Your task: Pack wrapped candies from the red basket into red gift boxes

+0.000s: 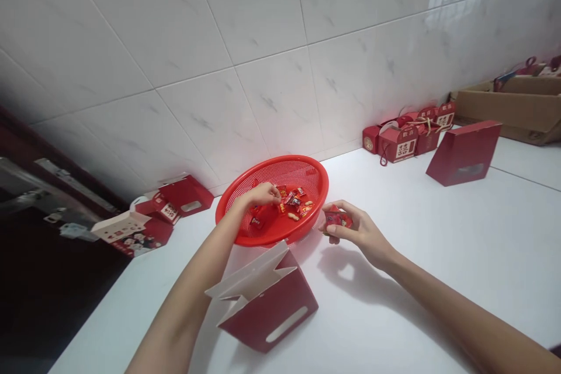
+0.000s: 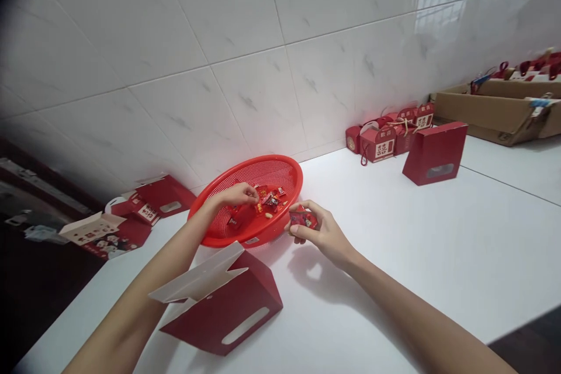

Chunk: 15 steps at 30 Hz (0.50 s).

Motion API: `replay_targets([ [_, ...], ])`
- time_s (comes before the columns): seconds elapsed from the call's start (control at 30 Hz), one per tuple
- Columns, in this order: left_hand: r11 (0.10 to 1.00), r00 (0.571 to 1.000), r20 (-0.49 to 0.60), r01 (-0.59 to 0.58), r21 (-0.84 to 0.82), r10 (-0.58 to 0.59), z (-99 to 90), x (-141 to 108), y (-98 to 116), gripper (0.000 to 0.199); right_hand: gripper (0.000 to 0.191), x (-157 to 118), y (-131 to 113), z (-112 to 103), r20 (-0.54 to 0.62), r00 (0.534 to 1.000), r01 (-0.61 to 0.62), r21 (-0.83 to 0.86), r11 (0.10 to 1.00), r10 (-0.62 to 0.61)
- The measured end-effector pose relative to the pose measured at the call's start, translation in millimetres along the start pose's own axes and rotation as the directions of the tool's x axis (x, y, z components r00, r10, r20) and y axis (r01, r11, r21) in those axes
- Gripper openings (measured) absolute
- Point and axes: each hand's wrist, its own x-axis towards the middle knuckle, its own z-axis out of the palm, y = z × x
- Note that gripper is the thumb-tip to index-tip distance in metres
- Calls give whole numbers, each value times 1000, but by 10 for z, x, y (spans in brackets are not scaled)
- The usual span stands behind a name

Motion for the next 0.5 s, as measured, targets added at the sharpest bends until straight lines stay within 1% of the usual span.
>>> replay_targets([
  [0.1, 999, 997, 66, -35, -15, 36, -39, 173, 115, 20, 36, -5, -16, 17, 2, 1000, 4, 11, 1000, -4],
  [0.17, 988, 993, 70, -91, -126, 100, -29, 230, 179, 22, 38, -3, -19, 25, -3, 1000, -10, 31, 999, 11],
  [0.2, 972, 990, 53, -117, -204, 130, -10, 234, 213, 26, 40, 0, -19, 27, -6, 1000, -19, 45, 999, 19],
  [0.27, 927, 986, 20, -148, -344, 164, 50, 198, 293, 35, 42, 6, -17, 26, -14, 999, -34, 74, 997, 35],
  [0.33, 897, 982, 18, -162, -412, 186, 122, 121, 397, 41, 43, 12, -17, 24, -21, 999, -48, 105, 993, 50],
  [0.4, 887, 974, 39, -185, -423, 222, 186, 32, 514, 41, 44, 20, -18, 22, -29, 997, -61, 139, 988, 66],
  [0.5, 896, 953, 98, -229, -381, 285, 249, -76, 649, 33, 43, 34, -27, 24, -39, 996, -73, 195, 978, 82],
])
